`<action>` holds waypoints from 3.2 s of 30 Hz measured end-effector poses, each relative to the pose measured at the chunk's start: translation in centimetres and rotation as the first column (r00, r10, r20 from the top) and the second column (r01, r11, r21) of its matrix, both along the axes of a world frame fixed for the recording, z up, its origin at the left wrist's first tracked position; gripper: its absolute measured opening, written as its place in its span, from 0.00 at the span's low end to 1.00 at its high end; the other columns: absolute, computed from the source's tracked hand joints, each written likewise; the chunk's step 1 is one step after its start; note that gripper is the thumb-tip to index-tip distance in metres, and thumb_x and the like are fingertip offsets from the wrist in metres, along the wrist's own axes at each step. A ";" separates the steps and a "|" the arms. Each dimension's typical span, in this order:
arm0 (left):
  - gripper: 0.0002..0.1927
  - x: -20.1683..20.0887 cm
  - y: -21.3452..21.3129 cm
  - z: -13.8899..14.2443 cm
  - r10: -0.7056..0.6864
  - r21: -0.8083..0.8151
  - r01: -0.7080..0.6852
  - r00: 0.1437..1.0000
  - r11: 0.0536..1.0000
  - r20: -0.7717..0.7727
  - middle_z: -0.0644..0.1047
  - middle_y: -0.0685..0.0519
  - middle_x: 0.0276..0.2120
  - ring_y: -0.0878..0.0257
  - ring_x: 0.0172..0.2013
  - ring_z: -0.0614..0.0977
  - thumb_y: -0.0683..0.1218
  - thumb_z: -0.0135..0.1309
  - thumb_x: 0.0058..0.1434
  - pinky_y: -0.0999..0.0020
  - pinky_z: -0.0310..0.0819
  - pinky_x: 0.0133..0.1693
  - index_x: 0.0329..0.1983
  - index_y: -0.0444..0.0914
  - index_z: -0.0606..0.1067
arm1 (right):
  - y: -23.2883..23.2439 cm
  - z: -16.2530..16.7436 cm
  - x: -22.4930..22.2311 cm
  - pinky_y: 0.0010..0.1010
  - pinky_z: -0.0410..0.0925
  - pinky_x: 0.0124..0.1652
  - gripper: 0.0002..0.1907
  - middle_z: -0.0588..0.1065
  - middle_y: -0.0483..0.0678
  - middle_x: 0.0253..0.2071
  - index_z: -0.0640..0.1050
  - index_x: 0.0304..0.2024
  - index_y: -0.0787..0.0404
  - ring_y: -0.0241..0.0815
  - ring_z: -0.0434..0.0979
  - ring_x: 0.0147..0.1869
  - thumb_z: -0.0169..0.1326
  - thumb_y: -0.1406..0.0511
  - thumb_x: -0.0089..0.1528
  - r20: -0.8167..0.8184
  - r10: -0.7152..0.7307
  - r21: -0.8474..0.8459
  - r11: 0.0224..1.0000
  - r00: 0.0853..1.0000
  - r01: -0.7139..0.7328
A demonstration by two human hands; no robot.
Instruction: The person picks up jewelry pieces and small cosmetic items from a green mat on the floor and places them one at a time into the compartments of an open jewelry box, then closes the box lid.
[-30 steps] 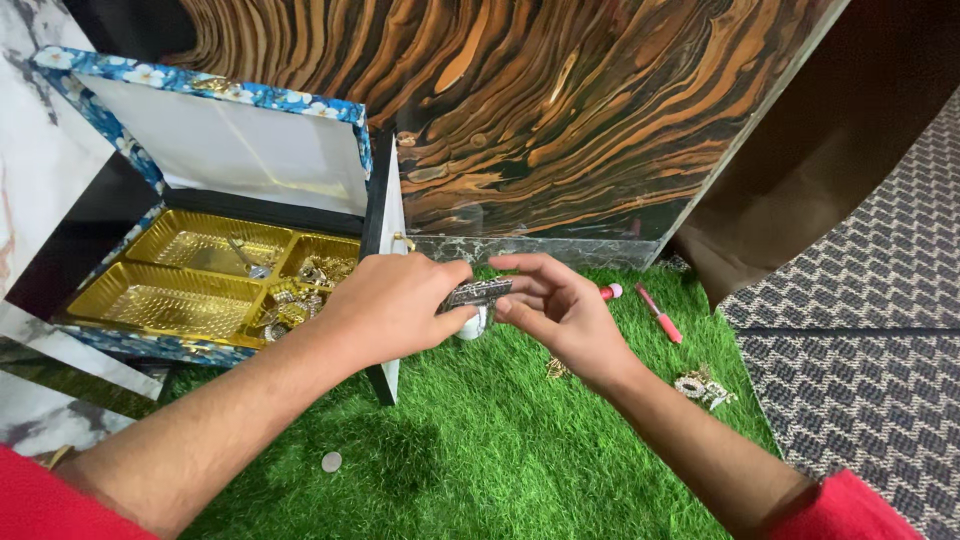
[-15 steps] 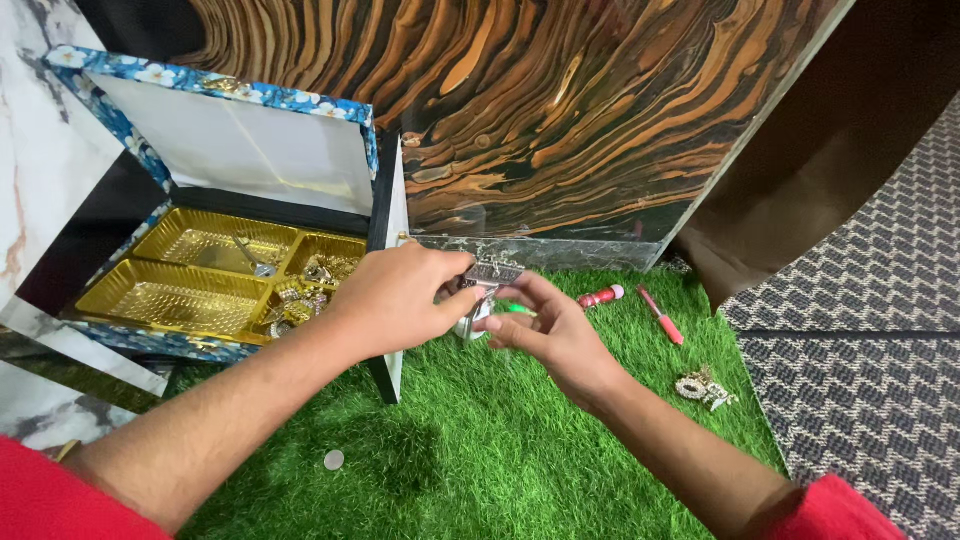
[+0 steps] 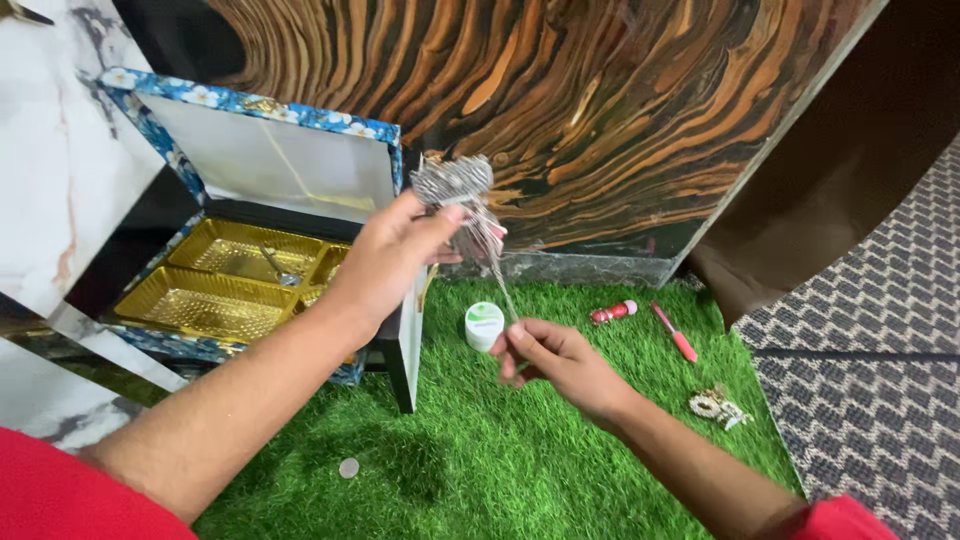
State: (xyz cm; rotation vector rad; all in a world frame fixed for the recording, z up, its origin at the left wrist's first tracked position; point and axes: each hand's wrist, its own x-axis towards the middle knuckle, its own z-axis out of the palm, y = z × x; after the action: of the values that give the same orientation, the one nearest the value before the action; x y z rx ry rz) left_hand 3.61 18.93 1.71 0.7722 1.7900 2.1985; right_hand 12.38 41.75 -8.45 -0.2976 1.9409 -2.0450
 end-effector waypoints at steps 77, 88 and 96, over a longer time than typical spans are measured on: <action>0.20 -3.5 -22.9 2.2 -0.067 -0.924 -0.318 0.948 -0.213 -0.310 0.83 0.49 0.48 0.50 0.50 0.84 0.36 0.56 0.54 0.56 0.78 0.51 0.47 0.49 0.83 | -17.2 11.4 -6.1 0.35 0.72 0.54 0.09 0.82 0.46 0.45 0.83 0.45 0.57 0.41 0.81 0.53 0.57 0.64 0.64 -0.660 0.364 0.545 0.834 0.657 0.086; 0.25 -3.7 -20.9 1.4 -0.425 -0.921 -0.391 0.835 -0.010 -0.350 0.80 0.54 0.46 0.51 0.50 0.81 0.44 0.68 0.45 0.54 0.76 0.48 0.48 0.46 0.78 | -17.0 11.0 -6.2 0.36 0.71 0.55 0.08 0.82 0.45 0.44 0.83 0.43 0.57 0.43 0.81 0.53 0.58 0.64 0.64 -0.692 0.381 0.553 0.826 0.614 0.111; 0.15 -3.7 -22.5 2.0 -0.406 -0.890 -0.454 0.809 0.024 -0.424 0.79 0.53 0.37 0.52 0.44 0.82 0.49 0.68 0.46 0.54 0.76 0.44 0.35 0.42 0.77 | -17.0 10.9 -6.1 0.36 0.71 0.55 0.07 0.82 0.45 0.45 0.83 0.42 0.56 0.44 0.80 0.54 0.57 0.63 0.64 -0.700 0.378 0.559 0.818 0.605 0.136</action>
State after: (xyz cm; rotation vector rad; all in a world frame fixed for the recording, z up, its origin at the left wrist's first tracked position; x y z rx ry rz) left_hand -0.09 -3.59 3.68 0.9645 2.8894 -0.0642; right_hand 6.33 24.76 2.48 -1.3433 2.7989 -1.1594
